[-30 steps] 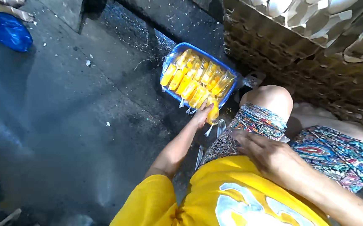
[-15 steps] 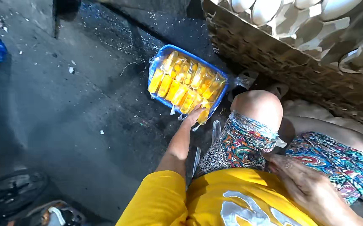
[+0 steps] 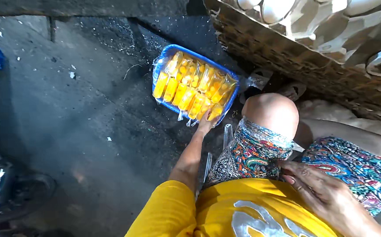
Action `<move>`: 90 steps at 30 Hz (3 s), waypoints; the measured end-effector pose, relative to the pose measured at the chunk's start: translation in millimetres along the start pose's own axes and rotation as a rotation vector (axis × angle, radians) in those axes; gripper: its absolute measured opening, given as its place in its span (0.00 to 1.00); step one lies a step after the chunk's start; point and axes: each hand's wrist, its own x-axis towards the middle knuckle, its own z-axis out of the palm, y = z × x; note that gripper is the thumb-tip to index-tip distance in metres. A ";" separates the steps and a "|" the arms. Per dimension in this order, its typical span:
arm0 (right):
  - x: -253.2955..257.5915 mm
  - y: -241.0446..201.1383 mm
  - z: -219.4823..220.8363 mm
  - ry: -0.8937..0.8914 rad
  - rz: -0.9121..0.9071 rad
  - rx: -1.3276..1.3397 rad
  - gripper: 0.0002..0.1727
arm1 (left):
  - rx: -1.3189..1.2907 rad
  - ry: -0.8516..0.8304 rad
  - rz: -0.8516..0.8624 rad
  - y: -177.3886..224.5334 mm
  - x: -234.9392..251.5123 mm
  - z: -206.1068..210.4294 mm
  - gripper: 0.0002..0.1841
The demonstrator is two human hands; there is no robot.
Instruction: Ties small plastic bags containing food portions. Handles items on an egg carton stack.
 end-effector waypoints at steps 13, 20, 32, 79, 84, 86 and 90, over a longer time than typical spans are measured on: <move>-4.7 3.1 5.7 -0.020 0.007 -0.034 0.21 | 0.667 0.268 0.047 -18.6 -19.8 10.9 0.30; -7.9 2.2 5.8 -0.011 0.010 -0.032 0.21 | 0.498 0.213 0.049 -16.3 -14.7 -0.2 0.32; -32.0 20.6 -28.1 0.183 0.179 -0.358 0.23 | 0.846 0.268 0.011 12.0 -34.0 6.5 0.36; -19.9 6.2 -164.4 0.863 0.231 -0.596 0.25 | 0.485 -0.037 0.431 146.6 -167.8 17.7 0.23; -19.8 5.2 -171.6 0.820 0.249 -0.653 0.23 | 0.386 -0.047 0.762 252.0 -190.3 52.1 0.22; -22.5 5.2 -175.2 0.803 0.254 -0.674 0.24 | 0.352 -0.038 0.834 281.6 -195.6 65.1 0.22; -23.6 13.3 -177.0 0.808 0.242 -0.698 0.28 | 0.213 0.033 0.943 322.2 -199.8 84.6 0.27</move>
